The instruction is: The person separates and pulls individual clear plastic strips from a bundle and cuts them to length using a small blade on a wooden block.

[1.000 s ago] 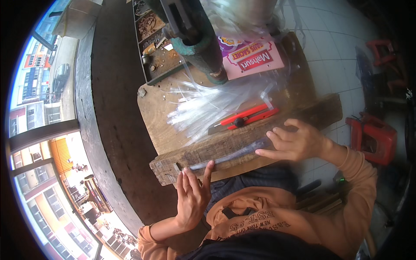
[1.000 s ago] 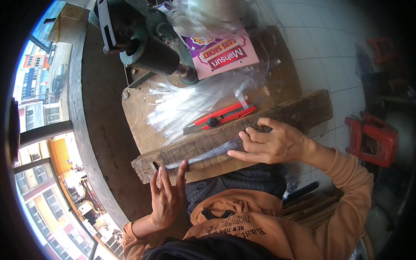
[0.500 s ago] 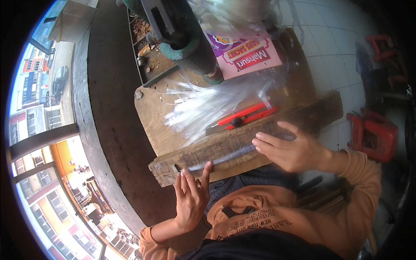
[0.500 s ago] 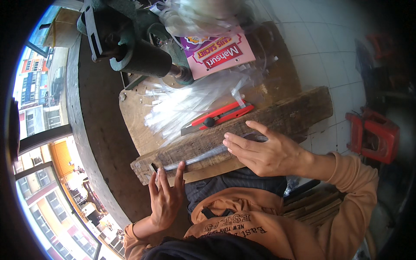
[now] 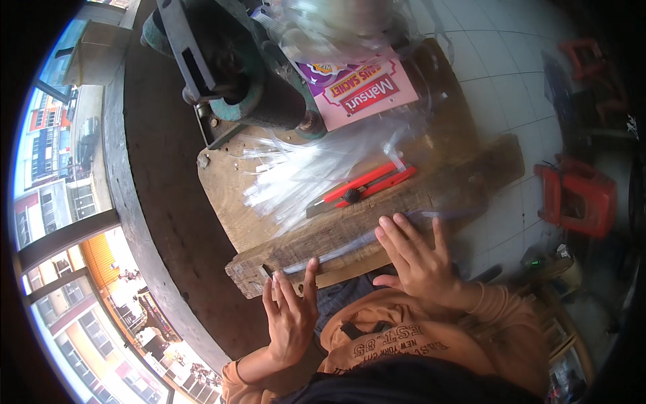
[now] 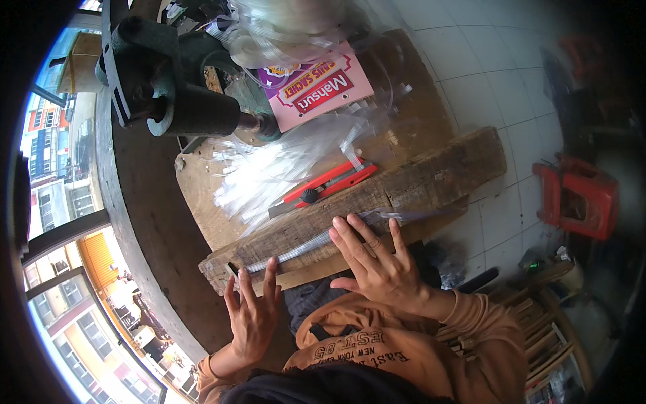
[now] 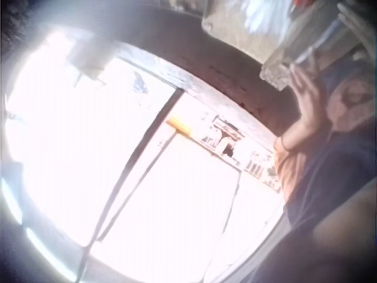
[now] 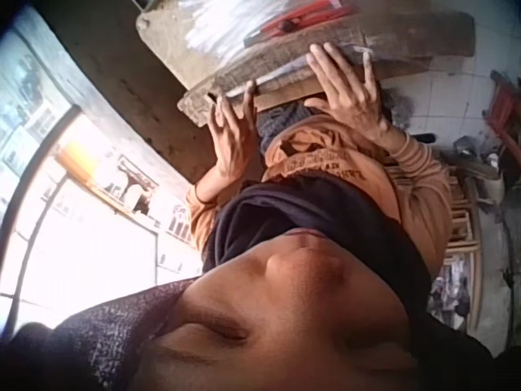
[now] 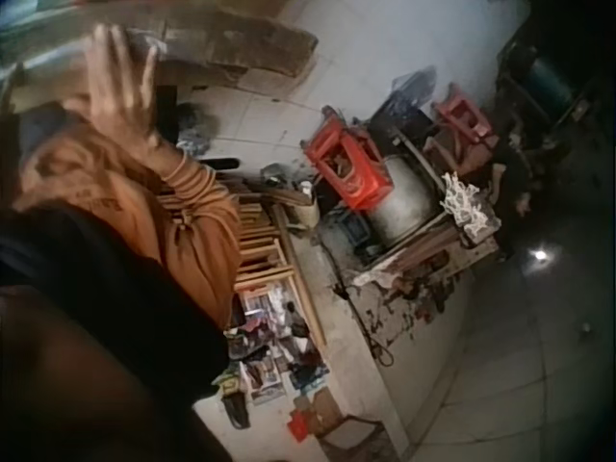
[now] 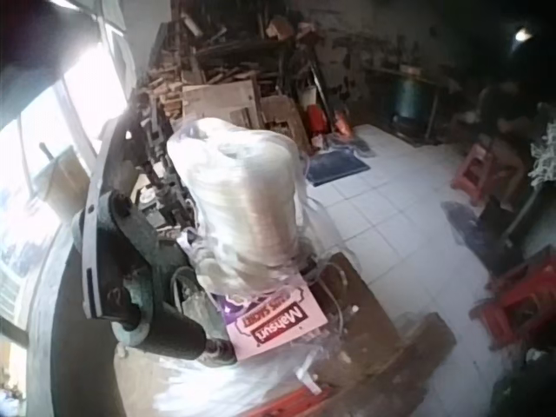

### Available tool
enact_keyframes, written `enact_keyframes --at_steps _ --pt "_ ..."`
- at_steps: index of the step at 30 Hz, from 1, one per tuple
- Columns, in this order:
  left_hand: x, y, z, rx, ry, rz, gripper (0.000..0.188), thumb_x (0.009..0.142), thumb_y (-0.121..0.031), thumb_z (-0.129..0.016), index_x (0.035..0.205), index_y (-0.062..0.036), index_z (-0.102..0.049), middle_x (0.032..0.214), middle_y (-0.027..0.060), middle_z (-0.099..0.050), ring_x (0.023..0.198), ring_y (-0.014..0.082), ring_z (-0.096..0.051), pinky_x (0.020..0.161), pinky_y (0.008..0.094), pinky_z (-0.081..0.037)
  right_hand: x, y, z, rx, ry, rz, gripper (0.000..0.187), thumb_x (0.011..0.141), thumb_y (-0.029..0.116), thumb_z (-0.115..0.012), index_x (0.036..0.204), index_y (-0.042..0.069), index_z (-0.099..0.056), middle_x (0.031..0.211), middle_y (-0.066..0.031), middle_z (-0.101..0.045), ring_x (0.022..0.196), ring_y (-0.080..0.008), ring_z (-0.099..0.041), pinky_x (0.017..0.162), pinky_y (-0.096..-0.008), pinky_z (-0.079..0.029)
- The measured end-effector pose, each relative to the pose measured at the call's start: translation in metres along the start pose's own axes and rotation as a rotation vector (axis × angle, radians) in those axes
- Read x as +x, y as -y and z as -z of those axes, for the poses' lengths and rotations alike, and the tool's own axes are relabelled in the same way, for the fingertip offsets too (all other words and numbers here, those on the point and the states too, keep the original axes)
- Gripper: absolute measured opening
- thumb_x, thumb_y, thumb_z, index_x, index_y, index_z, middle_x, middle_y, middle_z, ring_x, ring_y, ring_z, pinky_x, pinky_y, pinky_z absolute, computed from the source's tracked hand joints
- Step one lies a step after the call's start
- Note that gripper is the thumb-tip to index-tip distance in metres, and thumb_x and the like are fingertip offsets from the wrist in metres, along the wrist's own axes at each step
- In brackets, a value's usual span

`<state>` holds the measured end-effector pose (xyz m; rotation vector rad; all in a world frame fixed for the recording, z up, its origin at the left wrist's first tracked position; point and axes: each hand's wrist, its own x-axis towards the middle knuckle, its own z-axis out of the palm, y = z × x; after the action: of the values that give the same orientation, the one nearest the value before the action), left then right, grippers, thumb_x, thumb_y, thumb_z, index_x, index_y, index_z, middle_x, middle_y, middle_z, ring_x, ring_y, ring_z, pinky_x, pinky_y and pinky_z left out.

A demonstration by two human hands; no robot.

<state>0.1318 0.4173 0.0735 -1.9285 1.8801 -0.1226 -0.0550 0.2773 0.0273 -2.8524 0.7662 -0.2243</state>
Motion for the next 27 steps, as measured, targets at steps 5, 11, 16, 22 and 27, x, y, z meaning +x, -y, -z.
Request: enact_keyframes --at_steps 5,11,16,22,27 --pt "0.000 0.000 0.002 -0.007 0.012 -0.004 0.052 0.085 -0.005 -0.045 0.135 -0.0138 -0.041 0.099 0.0269 -0.052 0.091 0.0289 -0.060 0.089 0.0432 -0.045 -0.008 -0.010 -0.004 -0.068 -0.036 -0.096 0.065 0.088 0.058 -0.030 0.130 0.011 -0.046 0.136 -0.0026 -0.042 0.128 -0.0177 -0.037 0.103 -0.0630 -0.012" --pt "0.001 -0.002 0.000 -0.005 -0.001 0.013 0.053 0.084 -0.005 -0.046 0.136 -0.0142 -0.040 0.097 0.0266 -0.053 0.091 0.0292 -0.061 0.089 0.0440 -0.044 -0.013 -0.031 -0.004 -0.186 -0.054 -0.211 0.063 0.087 0.059 -0.032 0.129 0.014 -0.047 0.135 -0.0004 -0.044 0.127 -0.0181 -0.039 0.099 -0.0707 -0.004" --pt "0.000 -0.002 -0.002 -0.012 0.003 0.006 0.055 0.083 -0.004 -0.047 0.136 -0.0140 -0.040 0.096 0.0259 -0.054 0.091 0.0295 -0.061 0.089 0.0441 -0.044 -0.014 -0.040 0.002 -0.288 -0.051 -0.283 0.063 0.087 0.059 -0.033 0.131 0.016 -0.045 0.137 0.0023 -0.042 0.129 -0.0208 -0.035 0.100 -0.0697 -0.003" --pt "-0.004 -0.001 -0.004 0.014 0.031 0.004 0.057 0.080 -0.025 -0.062 0.132 -0.0112 -0.044 0.102 0.0187 -0.049 0.100 0.0269 -0.049 0.091 0.0468 -0.039 -0.023 -0.051 -0.011 -0.285 -0.065 -0.270 0.062 0.087 0.058 -0.034 0.133 0.017 -0.042 0.138 0.0041 -0.041 0.131 -0.0226 -0.032 0.101 -0.0686 -0.001" --pt "-0.003 -0.001 0.000 0.018 0.027 0.014 0.056 0.081 -0.026 -0.062 0.132 -0.0107 -0.043 0.104 0.0183 -0.049 0.100 0.0270 -0.049 0.092 0.0469 -0.039 -0.024 -0.058 -0.004 -0.324 -0.064 -0.260 0.058 0.088 0.056 -0.035 0.132 0.019 -0.043 0.138 0.0049 -0.041 0.132 -0.0235 -0.031 0.101 -0.0689 0.000"
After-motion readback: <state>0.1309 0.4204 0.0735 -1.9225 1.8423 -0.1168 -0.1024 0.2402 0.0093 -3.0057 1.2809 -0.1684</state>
